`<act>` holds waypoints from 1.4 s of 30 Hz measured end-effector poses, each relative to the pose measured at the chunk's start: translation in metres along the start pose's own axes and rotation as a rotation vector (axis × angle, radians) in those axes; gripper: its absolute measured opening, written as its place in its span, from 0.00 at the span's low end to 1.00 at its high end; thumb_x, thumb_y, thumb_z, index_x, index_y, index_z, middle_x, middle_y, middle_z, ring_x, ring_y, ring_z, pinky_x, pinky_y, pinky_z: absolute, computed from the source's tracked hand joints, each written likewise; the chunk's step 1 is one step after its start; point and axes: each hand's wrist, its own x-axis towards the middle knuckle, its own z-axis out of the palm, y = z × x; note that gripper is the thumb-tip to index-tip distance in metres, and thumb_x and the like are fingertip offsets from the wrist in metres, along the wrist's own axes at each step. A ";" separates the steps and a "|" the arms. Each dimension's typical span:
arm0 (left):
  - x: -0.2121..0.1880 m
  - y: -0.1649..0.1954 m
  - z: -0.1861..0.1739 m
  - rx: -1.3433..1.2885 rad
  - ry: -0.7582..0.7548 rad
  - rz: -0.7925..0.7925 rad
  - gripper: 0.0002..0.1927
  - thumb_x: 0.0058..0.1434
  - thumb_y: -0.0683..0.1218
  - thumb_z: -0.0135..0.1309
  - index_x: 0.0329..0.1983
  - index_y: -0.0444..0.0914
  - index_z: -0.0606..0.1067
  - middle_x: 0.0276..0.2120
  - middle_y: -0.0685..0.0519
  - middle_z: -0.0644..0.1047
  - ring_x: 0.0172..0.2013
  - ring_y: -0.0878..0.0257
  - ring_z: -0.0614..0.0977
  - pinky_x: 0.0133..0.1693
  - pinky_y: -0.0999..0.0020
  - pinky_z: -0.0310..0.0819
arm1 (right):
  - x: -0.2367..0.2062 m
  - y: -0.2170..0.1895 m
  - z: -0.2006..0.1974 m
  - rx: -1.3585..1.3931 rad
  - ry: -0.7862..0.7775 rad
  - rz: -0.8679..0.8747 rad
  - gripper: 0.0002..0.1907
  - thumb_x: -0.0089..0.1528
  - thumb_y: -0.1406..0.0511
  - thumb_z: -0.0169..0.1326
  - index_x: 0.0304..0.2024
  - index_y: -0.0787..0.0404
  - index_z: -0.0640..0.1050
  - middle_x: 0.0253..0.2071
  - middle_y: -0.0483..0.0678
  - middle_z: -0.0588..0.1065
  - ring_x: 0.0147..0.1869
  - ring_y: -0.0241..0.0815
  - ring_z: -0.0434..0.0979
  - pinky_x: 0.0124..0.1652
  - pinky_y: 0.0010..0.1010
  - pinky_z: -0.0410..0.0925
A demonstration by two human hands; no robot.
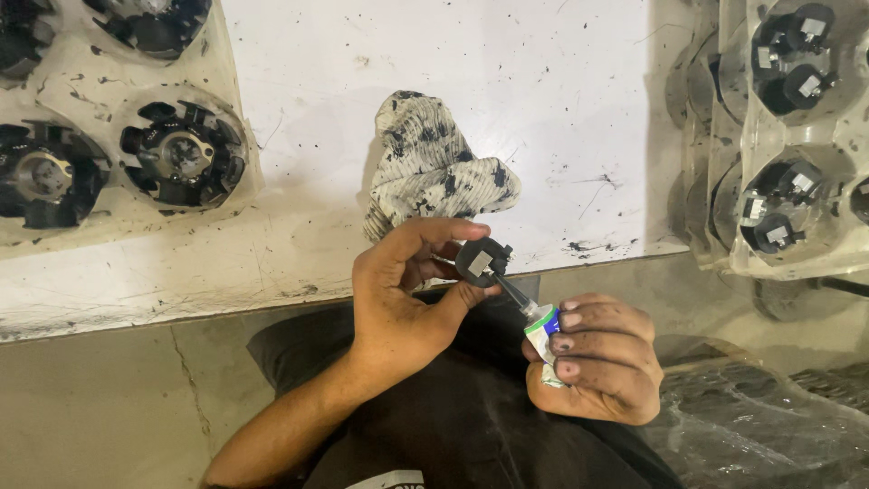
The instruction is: The person sits on the floor holding a small black plastic housing in one hand and a glue tube in the other, squeezing adhesive onto the part. They place the glued part into a molded tray with similar parts, pick up the next housing, and repeat the gluing process on multiple parts.
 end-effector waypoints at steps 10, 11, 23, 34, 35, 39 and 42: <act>0.002 -0.005 -0.003 0.005 -0.009 -0.025 0.22 0.57 0.28 0.63 0.53 0.32 0.74 0.49 0.48 0.81 0.46 0.65 0.85 0.47 0.70 0.87 | 0.002 0.000 -0.005 0.002 -0.066 0.003 0.18 0.52 0.69 0.71 0.35 0.55 0.73 0.36 0.43 0.76 0.44 0.40 0.80 0.45 0.39 0.80; 0.002 -0.005 -0.003 0.003 -0.009 -0.029 0.22 0.57 0.28 0.63 0.53 0.32 0.74 0.50 0.48 0.81 0.47 0.66 0.85 0.47 0.70 0.87 | 0.002 0.000 -0.006 0.002 -0.082 0.000 0.18 0.53 0.70 0.71 0.35 0.55 0.72 0.36 0.43 0.76 0.44 0.40 0.80 0.44 0.38 0.80; 0.003 -0.008 -0.003 -0.020 0.002 -0.057 0.23 0.56 0.28 0.64 0.54 0.32 0.74 0.49 0.48 0.80 0.47 0.66 0.84 0.47 0.71 0.86 | 0.005 -0.002 -0.010 -0.004 -0.143 0.021 0.16 0.53 0.70 0.69 0.37 0.57 0.73 0.36 0.44 0.77 0.45 0.41 0.79 0.46 0.42 0.79; 0.013 -0.009 -0.004 -0.266 -0.062 -0.174 0.22 0.58 0.27 0.63 0.54 0.31 0.74 0.50 0.45 0.81 0.49 0.64 0.84 0.48 0.69 0.85 | -0.003 -0.004 0.000 0.062 0.062 0.143 0.18 0.55 0.71 0.68 0.38 0.54 0.72 0.36 0.42 0.75 0.42 0.38 0.78 0.44 0.33 0.79; 0.018 -0.004 -0.005 -0.276 -0.071 -0.199 0.22 0.58 0.27 0.63 0.55 0.31 0.73 0.50 0.45 0.81 0.48 0.63 0.83 0.48 0.69 0.85 | -0.005 -0.005 0.002 0.118 0.155 0.175 0.18 0.56 0.70 0.69 0.40 0.53 0.72 0.37 0.42 0.74 0.42 0.37 0.78 0.43 0.32 0.77; 0.058 0.020 -0.013 -0.056 -0.139 -0.092 0.21 0.58 0.29 0.61 0.53 0.33 0.72 0.51 0.47 0.81 0.52 0.64 0.85 0.51 0.69 0.89 | -0.009 0.008 -0.001 0.374 0.482 0.229 0.19 0.60 0.68 0.68 0.45 0.53 0.71 0.37 0.43 0.74 0.42 0.38 0.76 0.42 0.31 0.72; 0.122 0.028 -0.009 0.249 -0.189 0.008 0.22 0.57 0.30 0.64 0.53 0.35 0.73 0.50 0.47 0.83 0.48 0.63 0.88 0.48 0.71 0.85 | -0.010 0.019 -0.009 0.431 0.564 0.288 0.19 0.61 0.69 0.68 0.46 0.54 0.70 0.39 0.44 0.73 0.43 0.40 0.75 0.43 0.32 0.67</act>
